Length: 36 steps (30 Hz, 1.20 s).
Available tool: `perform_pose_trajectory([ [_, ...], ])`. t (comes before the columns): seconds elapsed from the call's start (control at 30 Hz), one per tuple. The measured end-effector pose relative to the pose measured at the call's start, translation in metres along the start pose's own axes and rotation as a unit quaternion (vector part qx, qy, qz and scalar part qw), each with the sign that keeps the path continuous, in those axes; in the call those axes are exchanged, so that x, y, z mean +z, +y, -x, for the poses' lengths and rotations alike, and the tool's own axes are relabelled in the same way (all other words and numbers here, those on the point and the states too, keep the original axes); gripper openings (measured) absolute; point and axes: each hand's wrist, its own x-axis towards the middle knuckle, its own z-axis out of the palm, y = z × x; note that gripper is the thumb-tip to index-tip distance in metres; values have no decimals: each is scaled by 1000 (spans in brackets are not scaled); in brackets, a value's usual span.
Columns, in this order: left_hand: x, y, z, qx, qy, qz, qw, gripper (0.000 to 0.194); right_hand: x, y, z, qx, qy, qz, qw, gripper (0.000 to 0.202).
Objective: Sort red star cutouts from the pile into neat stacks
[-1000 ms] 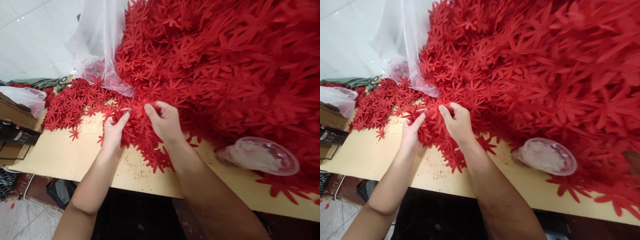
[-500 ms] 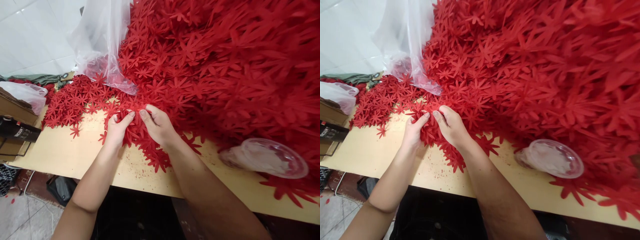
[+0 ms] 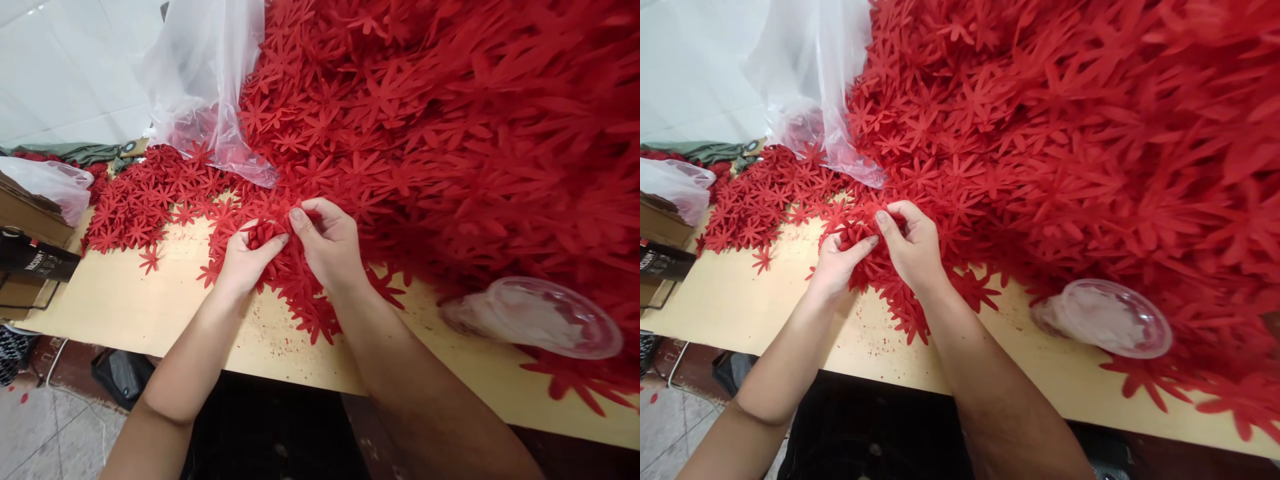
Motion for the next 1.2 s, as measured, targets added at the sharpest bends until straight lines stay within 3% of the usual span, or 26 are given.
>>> perform_pose_trajectory([
  [0.23, 7, -1, 2, -15, 15, 31, 999, 26, 11, 3, 2, 29, 17, -97, 995, 33],
  [0.53, 3, 0, 2, -14, 24, 17, 999, 25, 3, -4, -1, 110, 41, -201, 973, 29],
  [0.9, 1, -1, -1, -10, 37, 16, 999, 23, 0, 2, -4, 71, 86, -139, 984, 27],
  [1.07, -1, 1, -2, -12, 50, 9, 999, 23, -4, -6, -5, 32, -5, -98, 995, 37],
  [1.2, -1, 1, -1, -13, 29, -5, 999, 21, 0, -8, -2, 54, -91, -121, 987, 31],
])
